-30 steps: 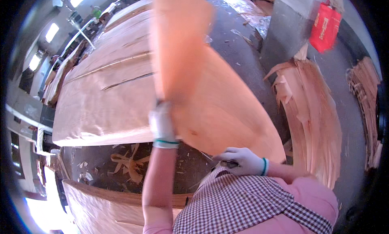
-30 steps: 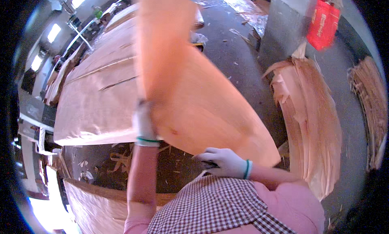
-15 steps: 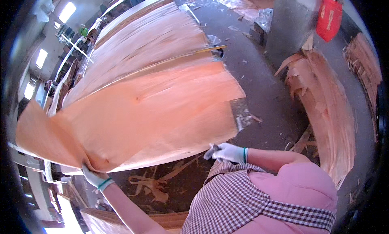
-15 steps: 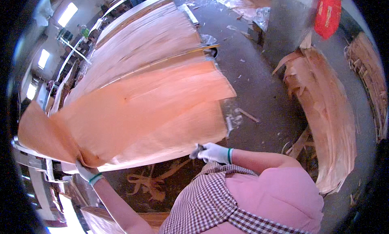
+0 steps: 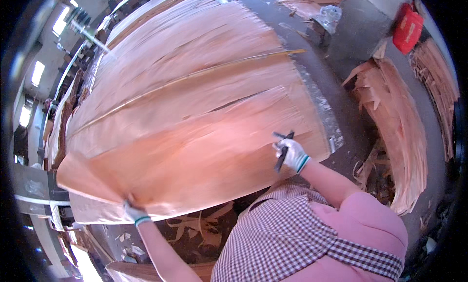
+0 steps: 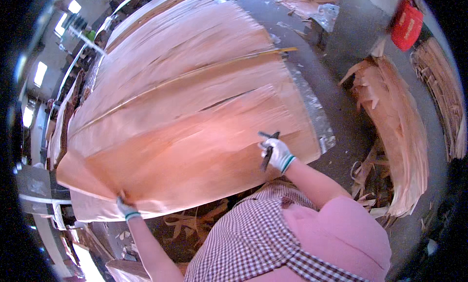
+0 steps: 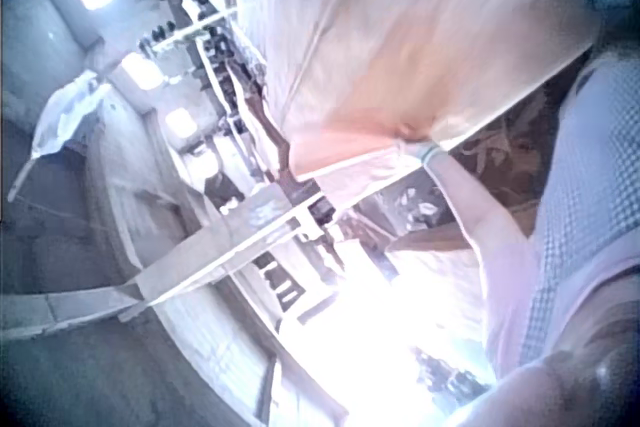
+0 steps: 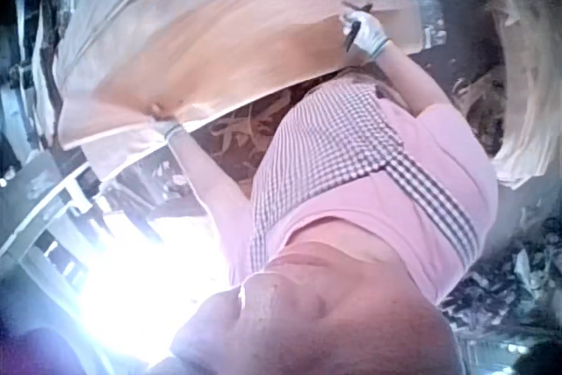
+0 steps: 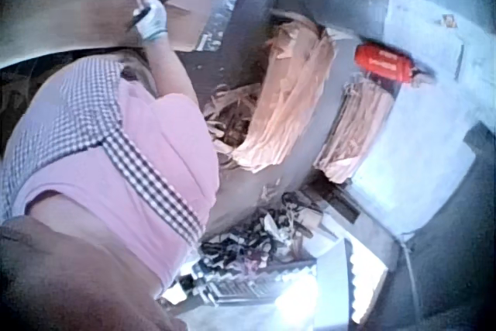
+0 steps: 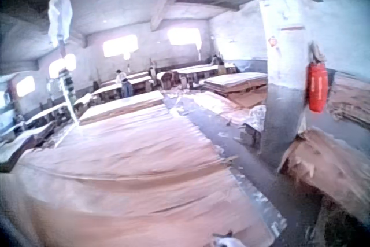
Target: The person cuts wood veneer sheets using a utility knife and a thin bamboo stick as a guide, then moves the cut pieces aside.
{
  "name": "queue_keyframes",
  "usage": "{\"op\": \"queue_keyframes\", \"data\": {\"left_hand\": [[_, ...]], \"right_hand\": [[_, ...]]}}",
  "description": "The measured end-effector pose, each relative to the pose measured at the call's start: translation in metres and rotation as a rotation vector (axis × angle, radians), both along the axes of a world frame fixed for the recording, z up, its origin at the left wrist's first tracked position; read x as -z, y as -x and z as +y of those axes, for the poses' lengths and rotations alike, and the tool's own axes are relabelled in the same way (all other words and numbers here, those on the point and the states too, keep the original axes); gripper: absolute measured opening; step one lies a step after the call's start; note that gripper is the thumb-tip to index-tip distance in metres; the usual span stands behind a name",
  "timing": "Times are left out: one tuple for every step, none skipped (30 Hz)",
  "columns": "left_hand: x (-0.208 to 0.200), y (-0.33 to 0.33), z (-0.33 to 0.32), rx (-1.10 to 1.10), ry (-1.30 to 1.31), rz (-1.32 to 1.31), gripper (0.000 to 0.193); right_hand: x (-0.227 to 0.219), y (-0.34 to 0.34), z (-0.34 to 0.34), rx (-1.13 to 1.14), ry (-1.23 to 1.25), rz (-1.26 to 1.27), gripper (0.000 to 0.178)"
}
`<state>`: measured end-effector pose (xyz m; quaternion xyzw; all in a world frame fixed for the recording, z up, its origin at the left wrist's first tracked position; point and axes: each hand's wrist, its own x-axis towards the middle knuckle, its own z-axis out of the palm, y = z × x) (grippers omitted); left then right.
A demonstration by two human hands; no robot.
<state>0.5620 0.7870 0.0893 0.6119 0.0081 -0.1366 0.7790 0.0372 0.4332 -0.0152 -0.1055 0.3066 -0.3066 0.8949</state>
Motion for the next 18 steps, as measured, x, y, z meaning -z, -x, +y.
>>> {"op": "queue_keyframes", "data": {"left_hand": [[0.014,-0.028,0.008,0.014,0.032,0.023,0.03],[0.038,-0.034,-0.006,0.012,0.163,0.102,0.029],[0.047,-0.05,-0.014,0.001,0.182,0.183,0.03],[0.061,-0.058,-0.022,-0.007,0.202,0.275,0.031],[0.071,-0.08,0.001,-0.081,0.216,0.281,0.034],[0.078,-0.091,-0.003,-0.122,0.231,0.313,0.037],[0.085,-0.093,0.004,-0.154,0.26,0.358,0.046],[0.087,-0.084,-0.02,-0.228,0.196,0.41,0.055],[0.085,-0.076,-0.032,-0.258,0.156,0.479,0.059],[0.081,-0.074,-0.033,-0.303,0.113,0.539,0.063],[0.085,-0.082,-0.009,-0.257,0.09,0.463,0.067],[0.081,-0.067,-0.02,-0.184,-0.027,0.266,0.069],[0.073,-0.06,-0.034,-0.149,-0.068,0.265,0.066],[0.064,-0.057,-0.041,-0.132,-0.107,0.256,0.064],[0.064,-0.061,-0.042,-0.179,-0.162,0.278,0.062],[0.065,-0.065,-0.047,-0.22,-0.217,0.303,0.061],[0.067,-0.069,-0.048,-0.26,-0.276,0.325,0.06],[0.081,-0.083,-0.035,-0.285,-0.271,0.324,0.059]], "right_hand": [[0.0,-0.02,0.007,0.053,-0.019,0.057,0.039],[-0.002,-0.017,0.006,0.111,-0.021,0.146,0.04],[-0.009,-0.029,0.011,0.129,0.029,0.19,0.04],[-0.016,-0.033,0.017,0.144,0.079,0.343,0.039],[-0.025,-0.052,0.028,0.062,0.134,0.419,0.039],[-0.03,-0.058,0.036,0.015,0.191,0.518,0.038],[-0.032,-0.065,0.042,-0.044,0.229,0.562,0.043],[-0.033,-0.061,0.046,-0.016,0.244,0.629,0.046],[-0.039,-0.062,0.051,-0.008,0.275,0.718,0.047],[-0.048,-0.066,0.058,-0.016,0.304,0.797,0.049],[-0.051,-0.078,0.066,-0.029,0.362,0.826,0.049],[-0.05,-0.077,0.071,-0.008,0.414,0.887,0.048],[-0.048,-0.075,0.075,0.013,0.465,0.949,0.048],[-0.047,-0.077,0.081,0.075,0.618,0.946,0.048],[-0.043,-0.083,0.088,0.126,0.771,0.932,0.048],[-0.04,-0.086,0.092,0.181,0.923,0.915,0.047],[-0.044,-0.082,0.094,0.068,1.08,0.99,0.048],[-0.06,-0.09,0.094,0.029,1.235,0.985,0.048]]}}
